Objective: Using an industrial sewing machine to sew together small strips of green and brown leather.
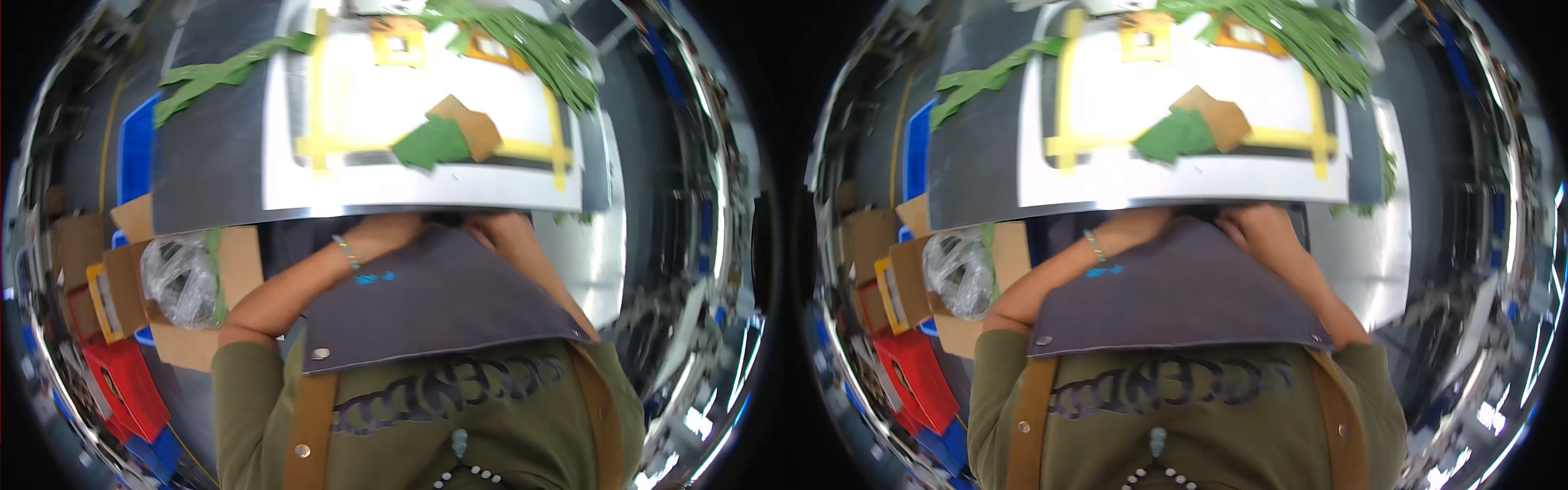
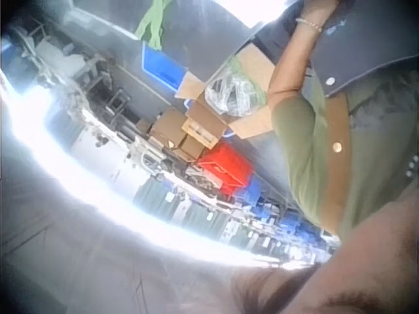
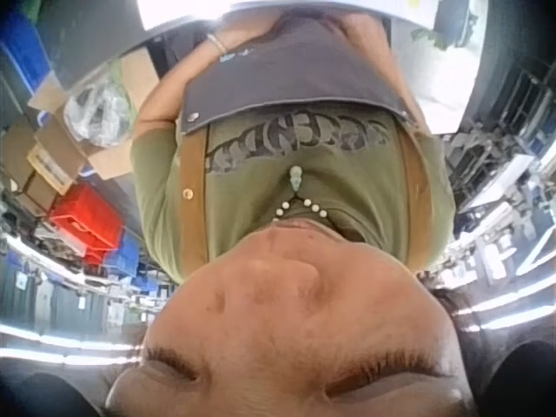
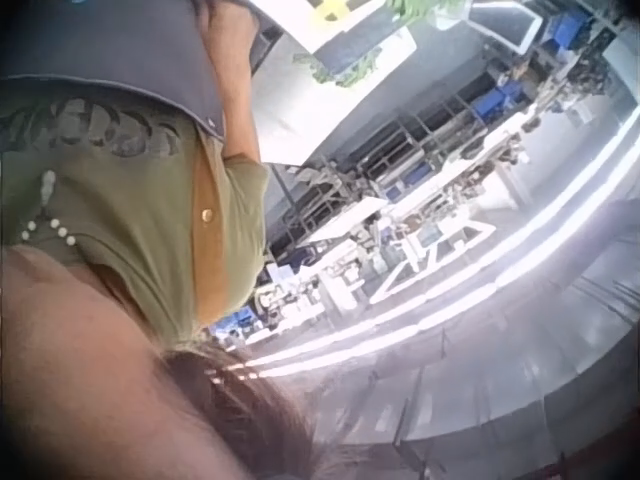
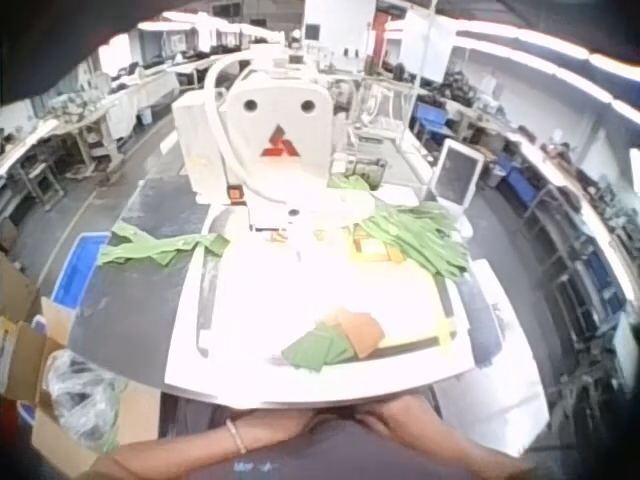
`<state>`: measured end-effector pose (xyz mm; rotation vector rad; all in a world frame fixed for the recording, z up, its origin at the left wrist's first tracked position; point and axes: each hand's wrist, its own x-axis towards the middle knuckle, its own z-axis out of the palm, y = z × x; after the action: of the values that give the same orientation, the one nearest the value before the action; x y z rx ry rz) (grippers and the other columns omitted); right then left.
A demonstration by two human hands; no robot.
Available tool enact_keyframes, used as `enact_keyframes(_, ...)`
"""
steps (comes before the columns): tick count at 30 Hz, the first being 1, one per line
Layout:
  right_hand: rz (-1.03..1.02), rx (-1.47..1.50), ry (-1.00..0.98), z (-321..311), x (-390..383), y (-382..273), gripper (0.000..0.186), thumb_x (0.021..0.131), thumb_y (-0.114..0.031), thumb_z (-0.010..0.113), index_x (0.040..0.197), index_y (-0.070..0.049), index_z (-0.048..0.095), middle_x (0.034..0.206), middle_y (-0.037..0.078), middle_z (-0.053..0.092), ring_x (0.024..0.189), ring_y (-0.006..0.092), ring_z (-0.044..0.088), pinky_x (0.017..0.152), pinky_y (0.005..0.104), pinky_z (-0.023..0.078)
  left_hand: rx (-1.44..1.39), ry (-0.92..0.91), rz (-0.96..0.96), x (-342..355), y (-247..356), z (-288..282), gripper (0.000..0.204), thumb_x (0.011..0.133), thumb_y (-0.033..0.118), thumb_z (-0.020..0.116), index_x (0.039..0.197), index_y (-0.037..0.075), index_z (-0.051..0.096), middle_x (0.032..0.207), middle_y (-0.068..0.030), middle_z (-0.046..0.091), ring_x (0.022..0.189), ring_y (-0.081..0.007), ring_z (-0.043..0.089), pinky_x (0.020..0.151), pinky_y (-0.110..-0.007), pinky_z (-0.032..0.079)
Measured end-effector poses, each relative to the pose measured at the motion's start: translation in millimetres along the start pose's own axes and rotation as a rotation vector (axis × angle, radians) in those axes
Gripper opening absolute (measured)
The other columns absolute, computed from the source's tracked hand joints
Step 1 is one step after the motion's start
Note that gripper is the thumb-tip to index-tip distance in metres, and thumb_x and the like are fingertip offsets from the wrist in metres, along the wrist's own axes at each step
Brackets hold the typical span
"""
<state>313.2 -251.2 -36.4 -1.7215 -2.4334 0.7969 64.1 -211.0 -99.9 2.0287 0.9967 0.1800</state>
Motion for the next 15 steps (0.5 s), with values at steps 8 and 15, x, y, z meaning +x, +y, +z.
enact_keyframes(8,-0.017,-0.122,0.286,22,-25,21,0.022,0.088,-0.017,0.076,0.109,-0.010,0.076,0.128,0.010,0.065,0.118,0.0334,0.064,0.091,0.0439,0.057,0.290,0.005,0.232,-3,-15,5,0.049,0.099,0.009,0.054,0.148,0.012,0.059,0.157,-0.0118,0.054,0.144,-0.0332,0.051,0.119,-0.042,0.043)
enact_keyframes(15,-0.186,0.100,0.350,36,-35,35,0.021,0.087,-0.015,0.074,0.107,-0.009,0.077,0.139,0.012,0.062,0.121,0.0343,0.063,0.092,0.0442,0.057,0.331,-0.121,0.299,12,-4,6,0.045,0.104,0.008,0.047,0.148,0.008,0.057,0.160,-0.0063,0.050,0.146,-0.0292,0.049,0.119,-0.040,0.044)
